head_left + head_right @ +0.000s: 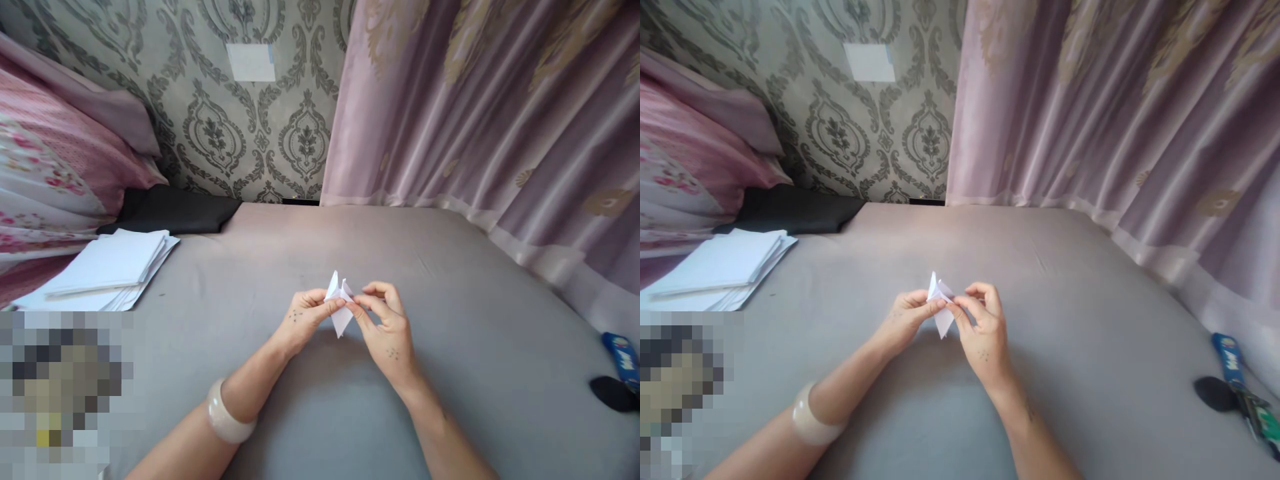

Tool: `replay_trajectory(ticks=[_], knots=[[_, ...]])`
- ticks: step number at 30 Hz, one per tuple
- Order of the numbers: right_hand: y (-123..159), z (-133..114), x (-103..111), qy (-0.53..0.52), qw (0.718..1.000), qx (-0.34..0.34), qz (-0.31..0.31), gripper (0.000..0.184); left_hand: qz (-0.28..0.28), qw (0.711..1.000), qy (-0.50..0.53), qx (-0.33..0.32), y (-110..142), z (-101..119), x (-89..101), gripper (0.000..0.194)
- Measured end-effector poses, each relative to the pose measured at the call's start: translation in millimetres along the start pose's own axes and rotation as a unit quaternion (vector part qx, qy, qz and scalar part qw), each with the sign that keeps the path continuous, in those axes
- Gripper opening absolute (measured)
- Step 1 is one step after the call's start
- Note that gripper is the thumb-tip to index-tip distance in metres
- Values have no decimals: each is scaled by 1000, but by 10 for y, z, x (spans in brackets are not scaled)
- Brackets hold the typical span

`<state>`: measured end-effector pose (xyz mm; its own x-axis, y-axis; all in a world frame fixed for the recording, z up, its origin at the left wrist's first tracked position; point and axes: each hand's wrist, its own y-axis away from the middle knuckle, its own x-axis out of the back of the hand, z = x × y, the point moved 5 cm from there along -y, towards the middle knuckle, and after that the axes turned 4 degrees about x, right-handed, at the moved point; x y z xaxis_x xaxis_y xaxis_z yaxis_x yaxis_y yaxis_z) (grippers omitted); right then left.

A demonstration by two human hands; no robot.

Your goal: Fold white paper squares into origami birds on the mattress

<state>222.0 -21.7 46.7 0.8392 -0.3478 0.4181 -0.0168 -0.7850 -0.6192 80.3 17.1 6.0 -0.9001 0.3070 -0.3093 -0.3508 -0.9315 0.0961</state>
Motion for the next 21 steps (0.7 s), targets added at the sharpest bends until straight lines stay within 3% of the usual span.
replay_trajectory(ticks=[4, 7, 12, 16, 21], knots=[[0, 57, -23, -63, 995, -66, -38, 10, -7, 999, -26, 22, 5, 22, 1, 25], [0, 85, -16, -73, 990, -118, -24, 14, 19, 1000, -3, 20, -4, 4, 9, 25], [39, 163, -54, -77, 978, -192, -7, 20, 30, 999, -10, -30, -8, 3, -22, 24], [47, 158, -84, -60, 986, -158, -8, 19, 20, 995, 28, -94, -9, 9, -47, 41], [11, 118, -70, -46, 993, -106, -24, 16, -3, 989, 5, -148, -1, 5, -76, 43]])
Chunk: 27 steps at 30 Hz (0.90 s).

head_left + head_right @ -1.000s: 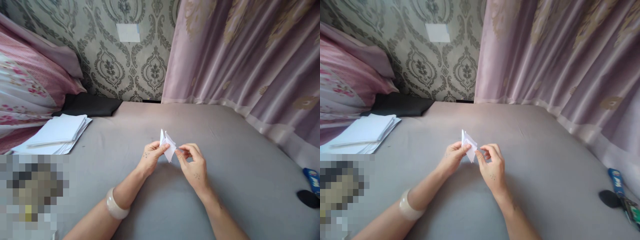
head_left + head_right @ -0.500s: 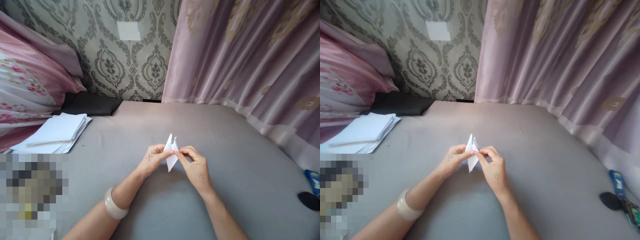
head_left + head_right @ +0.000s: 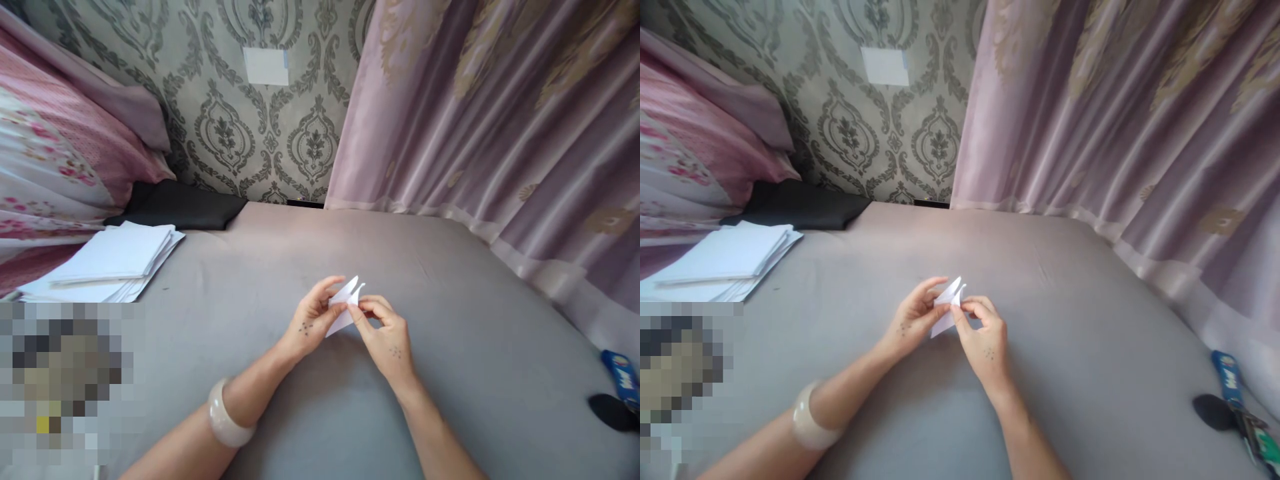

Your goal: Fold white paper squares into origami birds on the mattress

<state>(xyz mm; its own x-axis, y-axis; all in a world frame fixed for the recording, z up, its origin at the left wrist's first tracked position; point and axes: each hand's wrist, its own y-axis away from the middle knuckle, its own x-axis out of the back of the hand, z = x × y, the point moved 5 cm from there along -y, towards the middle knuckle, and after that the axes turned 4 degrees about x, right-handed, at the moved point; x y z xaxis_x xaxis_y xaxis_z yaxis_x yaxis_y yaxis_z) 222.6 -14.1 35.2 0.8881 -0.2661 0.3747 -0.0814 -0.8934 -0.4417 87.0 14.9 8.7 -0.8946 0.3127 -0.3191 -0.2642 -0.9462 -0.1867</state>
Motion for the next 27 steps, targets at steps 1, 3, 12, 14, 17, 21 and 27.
replay_trajectory(ticks=[1, 3, 12, 14, 17, 21, 27], knots=[[-8, -10, 21, -1, 1000, 6, 8, 15, -13, 1000, -2, 8, 4, -11, -10, 48], [-22, -29, 67, -6, 1000, 12, 25, 13, -29, 999, -9, 24, 14, -30, -20, 55], [-6, -69, 157, -48, 997, -3, 56, 9, -45, 998, -26, 41, 46, -26, -34, 53], [-1, -75, 167, -46, 997, 5, 66, 9, -45, 998, -18, 47, 47, -14, -43, 52], [7, -70, 169, -45, 996, 7, 78, 10, -42, 998, -5, 54, 44, -3, -47, 53], [19, -31, 170, -54, 994, -31, 91, 14, -36, 997, -1, 64, 36, -2, -40, 53], [-15, 61, 163, -110, 985, -124, 35, 30, -36, 997, -6, 68, 44, -27, -26, 51]])
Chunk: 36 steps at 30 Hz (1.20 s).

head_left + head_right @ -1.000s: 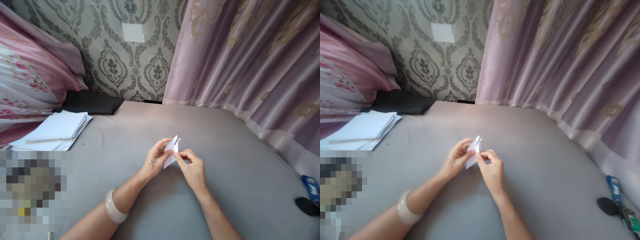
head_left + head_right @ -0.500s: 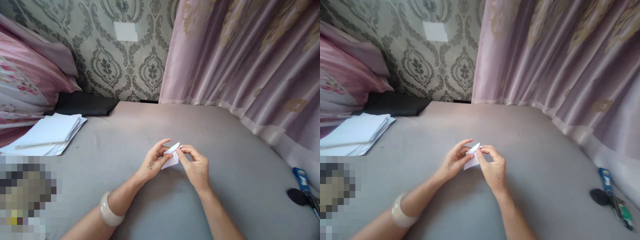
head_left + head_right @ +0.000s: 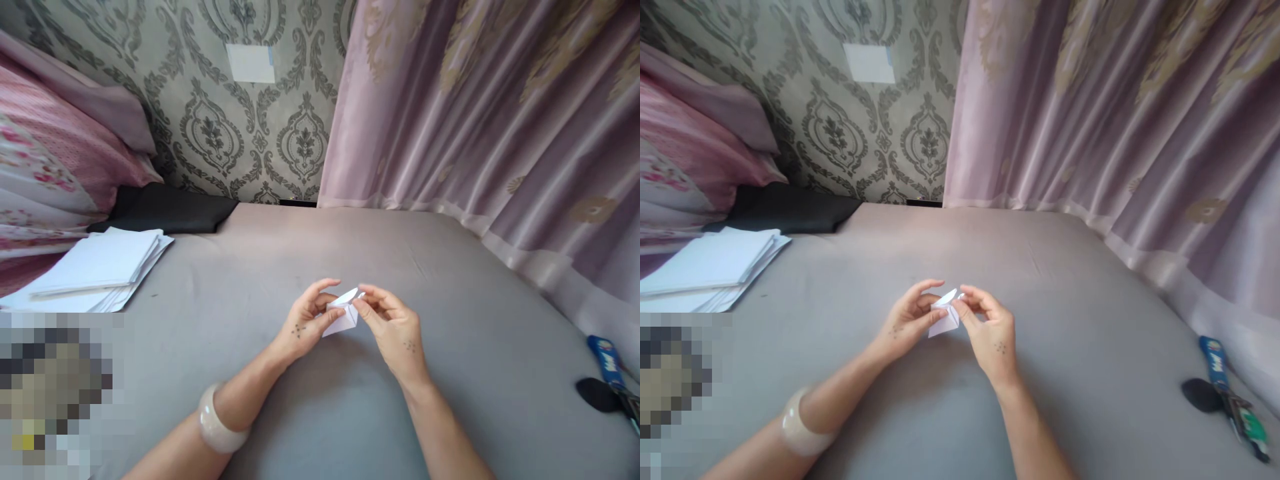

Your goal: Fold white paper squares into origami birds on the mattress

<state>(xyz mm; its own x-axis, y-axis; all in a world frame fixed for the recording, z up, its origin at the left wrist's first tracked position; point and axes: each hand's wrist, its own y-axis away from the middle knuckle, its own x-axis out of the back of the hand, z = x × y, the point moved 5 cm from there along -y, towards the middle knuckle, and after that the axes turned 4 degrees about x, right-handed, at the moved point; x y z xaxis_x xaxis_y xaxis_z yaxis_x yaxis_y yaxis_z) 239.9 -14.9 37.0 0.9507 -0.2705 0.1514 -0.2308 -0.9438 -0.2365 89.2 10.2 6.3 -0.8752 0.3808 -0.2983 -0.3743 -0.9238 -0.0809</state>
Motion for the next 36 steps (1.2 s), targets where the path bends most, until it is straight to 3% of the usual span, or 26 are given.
replay_trajectory(ticks=[3, 11, 18, 22, 27, 36], knots=[[-21, 18, 7, -18, 1000, -14, -22, 22, 3, 1000, -21, 3, 11, -18, 0, 41], [-4, 24, -5, -14, 999, -5, -30, 22, 25, 990, -134, -48, 21, 72, -5, 20], [7, -26, -33, 33, 998, 30, -42, 12, 35, 983, -176, -27, 29, 47, 23, 18], [12, -65, -62, 39, 994, 81, -63, 11, 10, 988, -151, -16, 28, 63, 13, 22], [24, -85, -94, 23, 992, 88, -90, 12, -25, 992, -121, 12, 56, 100, -23, 23], [44, -127, -102, 33, 991, 92, -94, 10, -37, 984, -172, -28, 84, 176, -61, 19]])
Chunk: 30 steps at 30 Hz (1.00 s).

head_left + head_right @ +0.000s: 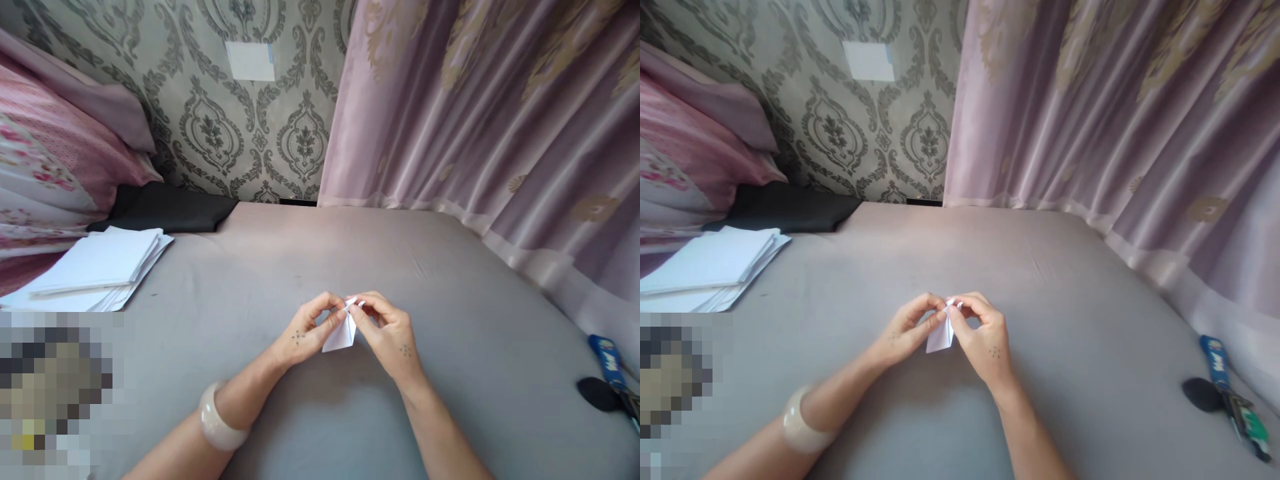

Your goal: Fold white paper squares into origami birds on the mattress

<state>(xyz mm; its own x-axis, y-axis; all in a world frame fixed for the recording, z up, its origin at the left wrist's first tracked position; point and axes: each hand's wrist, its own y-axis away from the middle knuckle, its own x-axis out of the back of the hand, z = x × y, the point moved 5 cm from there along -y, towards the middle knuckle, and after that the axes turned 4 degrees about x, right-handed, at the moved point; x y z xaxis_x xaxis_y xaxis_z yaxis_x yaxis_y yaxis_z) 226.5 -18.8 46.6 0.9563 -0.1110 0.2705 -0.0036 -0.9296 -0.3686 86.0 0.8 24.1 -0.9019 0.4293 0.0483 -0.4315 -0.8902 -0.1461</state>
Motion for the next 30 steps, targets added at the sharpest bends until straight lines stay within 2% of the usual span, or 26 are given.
replay_trajectory(ticks=[7, 13, 30], knots=[[15, -56, -25, 13, 1000, 24, 14, 7, 10, 1000, -11, 0, -1, -40, 0, 21], [23, -47, -32, 10, 1000, 23, 4, 14, 18, 999, -30, -14, 6, -60, 2, 21], [31, -95, -20, 31, 998, 43, 21, 7, 16, 993, -104, -60, 20, -38, 1, 19]])
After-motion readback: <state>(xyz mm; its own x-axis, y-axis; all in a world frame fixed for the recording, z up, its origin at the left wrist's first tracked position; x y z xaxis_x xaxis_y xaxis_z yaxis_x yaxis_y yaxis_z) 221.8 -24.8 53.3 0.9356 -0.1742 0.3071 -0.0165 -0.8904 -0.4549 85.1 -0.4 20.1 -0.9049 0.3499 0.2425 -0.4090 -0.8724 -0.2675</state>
